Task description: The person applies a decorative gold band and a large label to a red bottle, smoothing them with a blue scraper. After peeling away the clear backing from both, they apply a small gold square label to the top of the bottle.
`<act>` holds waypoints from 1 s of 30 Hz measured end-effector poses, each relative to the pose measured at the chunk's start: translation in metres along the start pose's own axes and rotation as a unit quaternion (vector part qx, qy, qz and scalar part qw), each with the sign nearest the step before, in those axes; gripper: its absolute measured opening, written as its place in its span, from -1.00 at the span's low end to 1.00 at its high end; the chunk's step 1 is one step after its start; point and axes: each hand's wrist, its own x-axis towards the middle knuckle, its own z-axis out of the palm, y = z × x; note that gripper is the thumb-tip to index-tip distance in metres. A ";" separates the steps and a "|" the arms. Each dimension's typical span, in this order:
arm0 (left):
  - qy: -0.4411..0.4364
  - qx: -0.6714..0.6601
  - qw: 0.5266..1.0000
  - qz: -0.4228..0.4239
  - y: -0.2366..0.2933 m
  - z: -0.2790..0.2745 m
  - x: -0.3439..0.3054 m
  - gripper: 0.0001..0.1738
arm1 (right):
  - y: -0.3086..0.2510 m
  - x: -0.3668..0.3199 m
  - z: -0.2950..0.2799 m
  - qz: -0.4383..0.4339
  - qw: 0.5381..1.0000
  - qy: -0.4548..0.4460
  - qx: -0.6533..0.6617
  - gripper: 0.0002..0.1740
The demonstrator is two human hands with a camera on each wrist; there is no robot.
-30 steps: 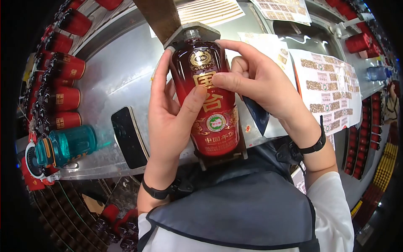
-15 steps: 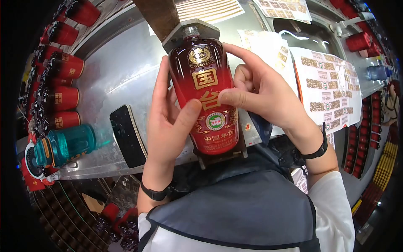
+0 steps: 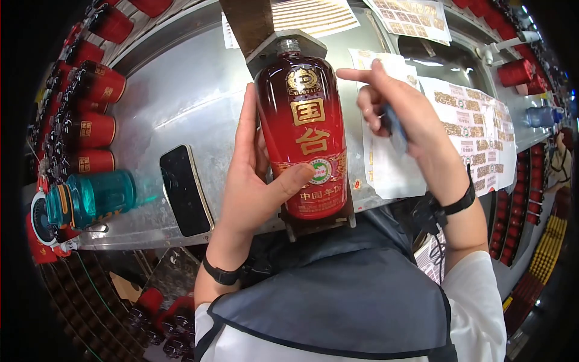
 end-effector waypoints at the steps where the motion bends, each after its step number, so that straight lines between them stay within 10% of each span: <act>1: 0.002 0.003 1.000 -0.001 -0.001 0.000 0.000 0.24 | -0.001 0.004 -0.006 0.028 0.999 0.031 -0.002 -0.34; 6: 0.031 -0.007 0.999 -0.021 0.003 0.005 0.004 0.19 | -0.020 0.007 -0.028 0.028 0.998 0.051 0.003 -0.41; 13: 0.045 0.034 0.998 -0.002 0.000 0.012 0.011 0.13 | -0.046 -0.016 0.036 -0.241 0.945 -0.080 -0.205 -0.57; 18: 0.051 0.075 0.996 0.002 -0.004 0.012 0.010 0.13 | -0.080 0.030 0.020 -0.268 0.891 0.043 -0.364 -0.67; 22: 0.046 0.097 0.994 0.012 -0.009 0.007 0.011 0.14 | -0.078 0.013 0.041 -0.335 0.823 -0.125 -0.442 -0.66; 24: 0.045 0.057 0.997 0.003 -0.008 0.009 0.010 0.14 | -0.094 0.021 0.034 -0.214 0.899 -0.025 -0.382 -0.67; 25: 0.047 0.059 0.997 0.000 -0.007 0.010 0.010 0.14 | -0.096 0.028 0.028 -0.262 0.852 0.055 -0.450 -0.69; 28: 0.042 0.073 0.996 0.017 -0.010 0.007 0.010 0.14 | -0.077 0.014 0.037 -0.324 0.850 -0.129 -0.395 -0.71; 30: 0.047 0.059 0.997 0.002 -0.010 0.008 0.010 0.18 | -0.079 0.023 0.026 -0.304 0.884 -0.052 -0.350 -0.72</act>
